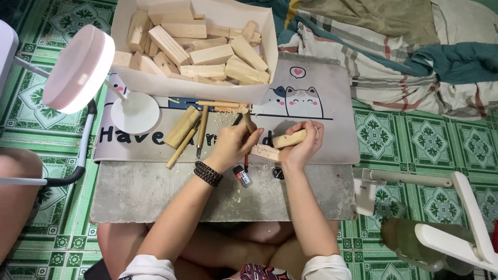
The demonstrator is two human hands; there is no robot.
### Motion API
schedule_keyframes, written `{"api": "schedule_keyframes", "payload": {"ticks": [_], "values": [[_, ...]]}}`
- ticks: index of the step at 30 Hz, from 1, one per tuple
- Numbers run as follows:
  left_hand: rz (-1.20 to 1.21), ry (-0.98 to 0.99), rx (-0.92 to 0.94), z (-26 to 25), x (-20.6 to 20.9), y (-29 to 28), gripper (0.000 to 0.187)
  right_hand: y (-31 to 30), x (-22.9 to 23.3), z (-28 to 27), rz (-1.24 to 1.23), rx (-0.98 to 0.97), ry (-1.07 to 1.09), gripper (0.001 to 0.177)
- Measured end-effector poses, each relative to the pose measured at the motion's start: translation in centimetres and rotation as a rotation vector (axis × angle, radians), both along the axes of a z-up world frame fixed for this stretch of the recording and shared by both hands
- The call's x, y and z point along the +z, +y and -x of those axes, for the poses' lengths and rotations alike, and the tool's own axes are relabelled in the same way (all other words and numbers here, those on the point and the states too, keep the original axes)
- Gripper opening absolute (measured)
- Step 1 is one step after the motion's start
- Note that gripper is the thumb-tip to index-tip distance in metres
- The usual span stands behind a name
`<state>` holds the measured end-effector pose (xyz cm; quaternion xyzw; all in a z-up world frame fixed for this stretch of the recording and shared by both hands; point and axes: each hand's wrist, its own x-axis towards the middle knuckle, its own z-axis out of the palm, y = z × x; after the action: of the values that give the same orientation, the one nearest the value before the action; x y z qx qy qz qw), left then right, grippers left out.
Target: Using a chisel and a wooden mallet to carve or shape small wooden blocks while sitting on the floor.
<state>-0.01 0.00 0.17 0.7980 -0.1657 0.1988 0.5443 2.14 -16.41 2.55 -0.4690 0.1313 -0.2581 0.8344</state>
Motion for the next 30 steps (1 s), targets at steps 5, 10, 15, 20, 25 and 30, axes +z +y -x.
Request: {"api": "schedule_keyframes", "payload": {"ticks": [5, 10, 15, 20, 25, 30], "values": [[0.015, -0.008, -0.010, 0.1, 0.3, -0.2, 0.018, -0.3, -0.6, -0.2, -0.009, -0.007, 0.004, 0.017], [-0.097, -0.098, 0.005, 0.5, 1.1, -0.4, 0.017, 0.3, 0.4, 0.1, 0.009, 0.004, 0.016, 0.017], [-0.223, -0.260, 0.064, 0.4, 1.2, -0.8, 0.028, 1.7, 2.7, 0.2, 0.183, 0.113, -0.021, 0.017], [-0.297, -0.289, 0.074, 0.3, 1.0, -1.2, 0.029, 1.0, 12.8, 0.1, 0.314, 0.327, -0.318, 0.020], [-0.327, -0.274, 0.038, -0.4, 0.4, -1.2, 0.028, 2.4, 19.4, 1.2, 0.220, 0.400, -0.581, 0.036], [-0.347, -0.275, 0.036, -0.4, -0.8, -1.1, 0.021, 4.5, 15.4, 0.2, 0.468, 0.507, -0.418, 0.038]]}}
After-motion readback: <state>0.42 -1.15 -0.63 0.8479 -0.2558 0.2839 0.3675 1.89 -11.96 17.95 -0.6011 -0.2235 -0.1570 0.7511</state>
